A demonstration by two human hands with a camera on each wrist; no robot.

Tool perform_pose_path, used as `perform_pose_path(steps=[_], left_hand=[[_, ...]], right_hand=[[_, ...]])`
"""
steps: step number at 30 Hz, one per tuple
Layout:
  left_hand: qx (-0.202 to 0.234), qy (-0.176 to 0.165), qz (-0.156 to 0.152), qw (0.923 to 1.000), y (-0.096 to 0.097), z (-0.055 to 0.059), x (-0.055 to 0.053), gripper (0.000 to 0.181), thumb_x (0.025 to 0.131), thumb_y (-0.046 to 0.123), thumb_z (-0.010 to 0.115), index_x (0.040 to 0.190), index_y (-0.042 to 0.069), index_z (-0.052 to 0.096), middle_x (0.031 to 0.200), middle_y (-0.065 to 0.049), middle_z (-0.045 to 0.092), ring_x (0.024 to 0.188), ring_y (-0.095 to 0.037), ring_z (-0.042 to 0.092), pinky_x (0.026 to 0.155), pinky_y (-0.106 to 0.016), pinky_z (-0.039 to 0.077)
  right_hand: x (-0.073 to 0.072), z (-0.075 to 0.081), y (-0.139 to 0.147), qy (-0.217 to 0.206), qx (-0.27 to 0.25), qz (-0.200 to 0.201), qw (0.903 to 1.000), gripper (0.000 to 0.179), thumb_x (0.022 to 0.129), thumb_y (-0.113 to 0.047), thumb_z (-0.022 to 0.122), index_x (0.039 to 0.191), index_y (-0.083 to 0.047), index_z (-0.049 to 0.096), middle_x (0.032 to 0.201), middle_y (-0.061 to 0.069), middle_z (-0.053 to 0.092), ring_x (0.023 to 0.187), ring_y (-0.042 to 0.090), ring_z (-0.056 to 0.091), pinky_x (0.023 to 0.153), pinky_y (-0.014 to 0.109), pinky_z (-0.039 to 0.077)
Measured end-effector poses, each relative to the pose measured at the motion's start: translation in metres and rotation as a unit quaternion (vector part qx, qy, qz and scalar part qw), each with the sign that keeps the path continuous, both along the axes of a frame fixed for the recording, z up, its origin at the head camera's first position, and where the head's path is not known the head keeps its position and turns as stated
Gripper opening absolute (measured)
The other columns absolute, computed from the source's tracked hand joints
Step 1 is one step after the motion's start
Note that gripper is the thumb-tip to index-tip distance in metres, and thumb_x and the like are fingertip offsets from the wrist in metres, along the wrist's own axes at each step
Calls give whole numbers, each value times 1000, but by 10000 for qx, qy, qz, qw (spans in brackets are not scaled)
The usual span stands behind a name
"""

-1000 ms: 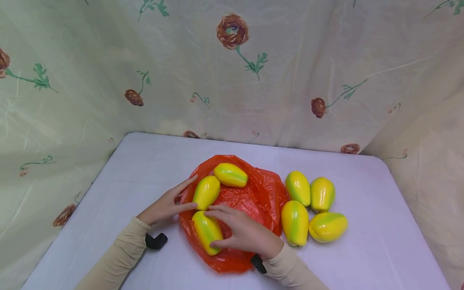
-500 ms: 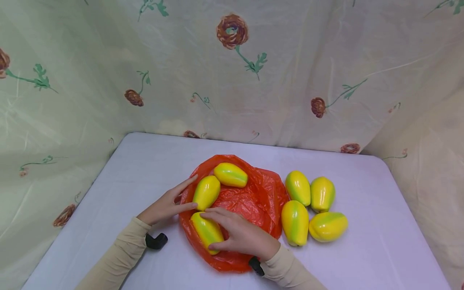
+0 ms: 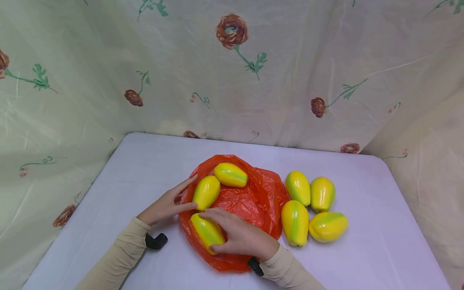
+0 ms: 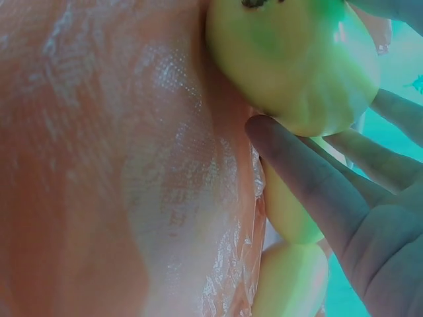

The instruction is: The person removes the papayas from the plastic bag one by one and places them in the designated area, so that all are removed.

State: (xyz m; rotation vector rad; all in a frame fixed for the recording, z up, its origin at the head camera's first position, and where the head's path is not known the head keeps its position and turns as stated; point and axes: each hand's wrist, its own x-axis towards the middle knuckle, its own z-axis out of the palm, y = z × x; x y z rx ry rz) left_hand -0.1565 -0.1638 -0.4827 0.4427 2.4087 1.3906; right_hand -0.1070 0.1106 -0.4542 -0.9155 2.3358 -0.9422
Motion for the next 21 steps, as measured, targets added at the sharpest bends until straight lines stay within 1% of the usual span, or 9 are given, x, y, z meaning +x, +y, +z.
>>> perform_pose_path(steps=[6, 13, 19, 21], left_hand=[[-28, 35, -16, 10000, -1, 0, -1, 85, 93, 46, 74, 164, 35, 28, 172, -2, 27, 155, -31, 34, 120, -53, 42], [-34, -5, 11, 10000, 0, 0, -1, 86, 93, 47, 74, 164, 36, 28, 172, -2, 28, 155, -31, 34, 120, -53, 42], [-19, 11, 25, 10000, 0, -1, -1, 86, 92, 47, 75, 163, 36, 28, 172, -2, 28, 155, -31, 35, 119, -51, 43], [-25, 24, 25, 10000, 0, -1, -1, 86, 92, 48, 75, 163, 36, 28, 172, -2, 28, 155, -31, 35, 119, -51, 43]], right_hand=[[1, -1, 1, 106, 66, 59, 9999, 78, 88, -44, 81, 154, -49, 39, 162, -13, 41, 147, 19, 44, 115, 54, 48], [0, 0, 3, 137, 14, -14, 9999, 77, 87, -46, 81, 153, -49, 41, 162, -14, 41, 147, 19, 43, 114, 54, 49], [-2, 3, 7, 92, -96, -96, 9999, 77, 88, -43, 82, 153, -47, 42, 162, -14, 40, 147, 17, 42, 116, 54, 47], [-2, 4, 9, 142, -115, -119, 9998, 77, 88, -42, 82, 153, -47, 42, 162, -15, 40, 147, 16, 42, 116, 52, 47]])
